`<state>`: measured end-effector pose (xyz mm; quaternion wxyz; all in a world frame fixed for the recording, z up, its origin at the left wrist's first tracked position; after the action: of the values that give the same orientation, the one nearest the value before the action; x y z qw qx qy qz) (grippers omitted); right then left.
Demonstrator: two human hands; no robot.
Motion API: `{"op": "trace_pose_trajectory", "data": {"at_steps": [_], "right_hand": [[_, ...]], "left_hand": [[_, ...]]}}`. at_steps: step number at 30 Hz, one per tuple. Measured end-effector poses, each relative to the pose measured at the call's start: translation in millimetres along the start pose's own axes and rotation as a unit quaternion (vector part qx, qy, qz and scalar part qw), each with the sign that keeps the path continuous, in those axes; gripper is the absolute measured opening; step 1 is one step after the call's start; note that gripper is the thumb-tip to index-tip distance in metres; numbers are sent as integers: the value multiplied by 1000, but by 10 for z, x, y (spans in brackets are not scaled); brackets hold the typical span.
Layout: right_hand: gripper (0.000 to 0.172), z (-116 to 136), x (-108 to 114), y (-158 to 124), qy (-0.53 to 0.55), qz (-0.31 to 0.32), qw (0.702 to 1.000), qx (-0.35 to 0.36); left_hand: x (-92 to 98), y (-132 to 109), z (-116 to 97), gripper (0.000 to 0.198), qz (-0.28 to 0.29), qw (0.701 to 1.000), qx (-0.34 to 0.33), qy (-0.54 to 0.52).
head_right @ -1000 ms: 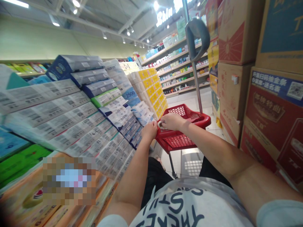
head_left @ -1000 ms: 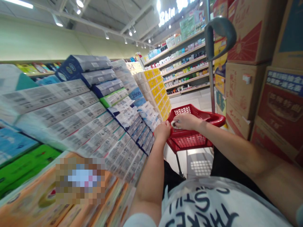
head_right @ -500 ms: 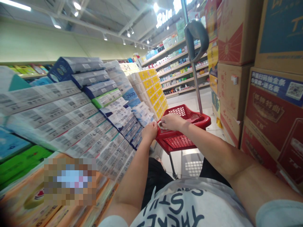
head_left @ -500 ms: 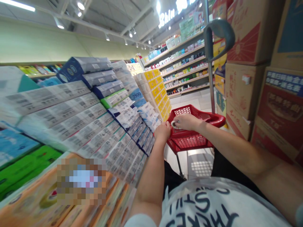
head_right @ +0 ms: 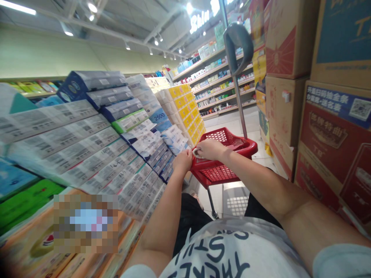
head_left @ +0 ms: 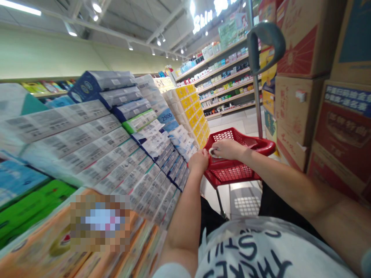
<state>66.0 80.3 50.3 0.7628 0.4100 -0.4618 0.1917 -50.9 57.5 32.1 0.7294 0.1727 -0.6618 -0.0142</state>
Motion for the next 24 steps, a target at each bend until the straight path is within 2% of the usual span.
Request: {"op": "trace_pose_trajectory", "data": {"at_steps": [6,24], "right_hand": [[27,2,-4,-11,-1,15,1000,-13],[27,14,10,-5,-8,7,1000,-4]], "left_hand": [[11,-3,1,47,-3,1000,1,-2],[10,-13,2,48,3,1000,9,-7]]}}
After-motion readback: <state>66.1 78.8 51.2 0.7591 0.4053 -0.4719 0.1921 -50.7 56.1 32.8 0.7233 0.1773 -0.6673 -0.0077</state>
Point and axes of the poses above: each hand's wrist, its own y-axis towards the middle knuckle, its own x-axis out of the back of the hand, z = x × y, the point moved 9 cm from there along y, towards the middle knuckle, and after that the axes turned 6 degrees about y, right-handed, at the moved point
